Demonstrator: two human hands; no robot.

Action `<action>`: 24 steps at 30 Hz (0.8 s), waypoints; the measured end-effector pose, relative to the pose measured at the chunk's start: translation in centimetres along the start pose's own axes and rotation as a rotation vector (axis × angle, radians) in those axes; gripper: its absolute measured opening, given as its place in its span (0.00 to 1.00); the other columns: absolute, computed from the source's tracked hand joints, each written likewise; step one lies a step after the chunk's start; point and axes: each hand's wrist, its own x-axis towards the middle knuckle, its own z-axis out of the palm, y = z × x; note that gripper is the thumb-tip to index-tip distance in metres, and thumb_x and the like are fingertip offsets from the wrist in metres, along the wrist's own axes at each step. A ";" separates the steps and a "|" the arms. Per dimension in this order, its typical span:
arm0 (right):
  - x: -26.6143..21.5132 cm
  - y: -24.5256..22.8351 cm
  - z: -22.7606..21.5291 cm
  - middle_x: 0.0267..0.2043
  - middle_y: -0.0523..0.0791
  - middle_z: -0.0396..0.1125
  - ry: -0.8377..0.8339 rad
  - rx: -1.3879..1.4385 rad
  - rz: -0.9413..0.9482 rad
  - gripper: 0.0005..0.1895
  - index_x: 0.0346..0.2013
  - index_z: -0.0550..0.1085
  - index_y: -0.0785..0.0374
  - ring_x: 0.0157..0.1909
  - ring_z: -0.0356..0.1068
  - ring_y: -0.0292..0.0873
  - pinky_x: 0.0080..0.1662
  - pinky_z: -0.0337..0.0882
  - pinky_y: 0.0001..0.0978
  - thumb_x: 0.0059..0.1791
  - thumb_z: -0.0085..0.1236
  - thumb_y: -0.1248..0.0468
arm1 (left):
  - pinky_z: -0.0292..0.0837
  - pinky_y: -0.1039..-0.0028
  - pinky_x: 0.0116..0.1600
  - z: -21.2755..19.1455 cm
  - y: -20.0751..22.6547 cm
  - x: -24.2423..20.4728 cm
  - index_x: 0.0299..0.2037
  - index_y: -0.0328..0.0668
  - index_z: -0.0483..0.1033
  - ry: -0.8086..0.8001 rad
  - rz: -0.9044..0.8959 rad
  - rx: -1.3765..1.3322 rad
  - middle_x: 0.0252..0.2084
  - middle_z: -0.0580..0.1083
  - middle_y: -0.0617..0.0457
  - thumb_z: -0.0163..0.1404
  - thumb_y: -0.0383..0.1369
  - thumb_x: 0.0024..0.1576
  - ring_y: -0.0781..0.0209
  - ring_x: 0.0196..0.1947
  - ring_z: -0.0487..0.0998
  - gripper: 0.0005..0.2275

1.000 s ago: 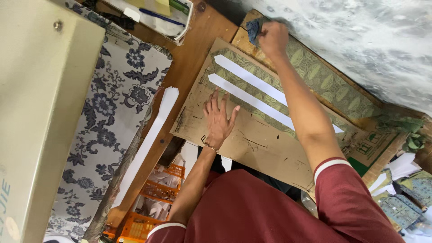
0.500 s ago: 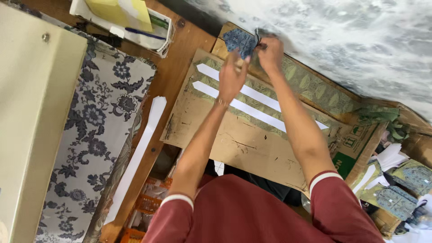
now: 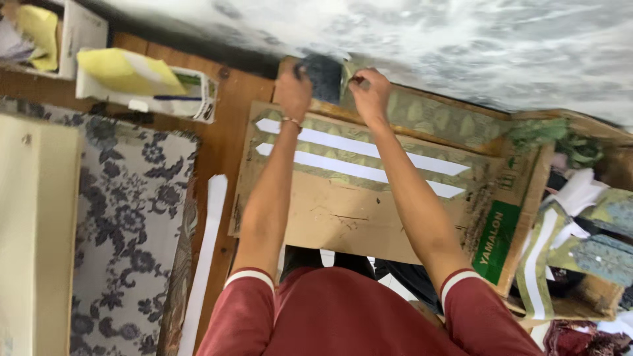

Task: The person assembles long patterned fabric strips with white paper inserts on a wooden board. They repeatedly pick up strips, align them, and place them into a cardboard box, then return to the board to continue arranging additional strips.

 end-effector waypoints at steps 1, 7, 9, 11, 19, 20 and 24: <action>0.1 -0.1 -1.8 0.32 0.47 0.71 0.020 0.016 -0.017 0.06 0.32 0.76 0.67 0.38 0.73 0.44 0.45 0.71 0.36 0.41 0.63 0.72 | 0.76 0.53 0.49 -0.8 1.1 0.0 0.48 0.43 0.78 -0.014 -0.047 0.029 0.44 0.80 0.39 0.51 0.33 0.59 0.38 0.45 0.81 0.10; -1.2 -3.8 -16.9 0.44 0.45 0.71 0.117 0.158 -0.095 0.09 0.39 0.77 0.69 0.49 0.71 0.41 0.51 0.71 0.33 0.45 0.63 0.76 | 0.71 0.54 0.57 -3.3 14.7 -8.3 0.60 0.33 0.67 -0.270 0.680 -0.343 0.55 0.73 0.35 0.69 0.44 0.46 0.38 0.53 0.75 0.35; -2.1 -6.4 -22.2 0.51 0.45 0.68 0.144 0.207 -0.110 0.11 0.42 0.77 0.68 0.55 0.69 0.43 0.54 0.71 0.35 0.45 0.60 0.78 | 0.71 0.55 0.55 -2.6 21.7 -12.2 0.58 0.29 0.67 -0.379 0.839 -0.453 0.52 0.74 0.35 0.68 0.40 0.43 0.37 0.50 0.76 0.35; -3.4 -9.1 -26.8 0.58 0.47 0.68 0.188 0.263 -0.147 0.12 0.41 0.77 0.68 0.63 0.67 0.45 0.62 0.69 0.37 0.44 0.57 0.78 | 0.71 0.55 0.55 -2.1 29.0 -15.3 0.54 0.30 0.70 -0.336 0.907 -0.354 0.45 0.76 0.39 0.63 0.33 0.45 0.39 0.47 0.78 0.27; -12.4 -11.9 -47.3 0.65 0.46 0.63 0.402 0.442 -0.392 0.31 0.68 0.65 0.61 0.65 0.63 0.43 0.65 0.63 0.38 0.55 0.72 0.67 | 0.78 0.61 0.44 -4.8 49.4 -28.0 0.44 0.37 0.78 -0.533 1.145 -0.495 0.35 0.80 0.43 0.58 0.32 0.51 0.48 0.36 0.82 0.13; -14.3 -11.7 -49.5 0.67 0.46 0.62 0.335 0.490 -0.388 0.31 0.69 0.63 0.60 0.67 0.62 0.43 0.67 0.62 0.38 0.57 0.72 0.66 | 0.78 0.61 0.43 -5.4 51.2 -30.0 0.45 0.36 0.78 -0.560 1.231 -0.577 0.34 0.80 0.43 0.57 0.31 0.49 0.48 0.35 0.83 0.14; -18.7 -10.0 -54.0 0.68 0.47 0.65 0.388 0.160 -0.231 0.25 0.65 0.67 0.64 0.70 0.66 0.45 0.73 0.66 0.41 0.56 0.64 0.62 | 0.77 0.62 0.45 -7.8 54.5 -36.6 0.47 0.36 0.77 -0.619 1.369 -0.708 0.37 0.80 0.44 0.57 0.32 0.52 0.50 0.37 0.82 0.14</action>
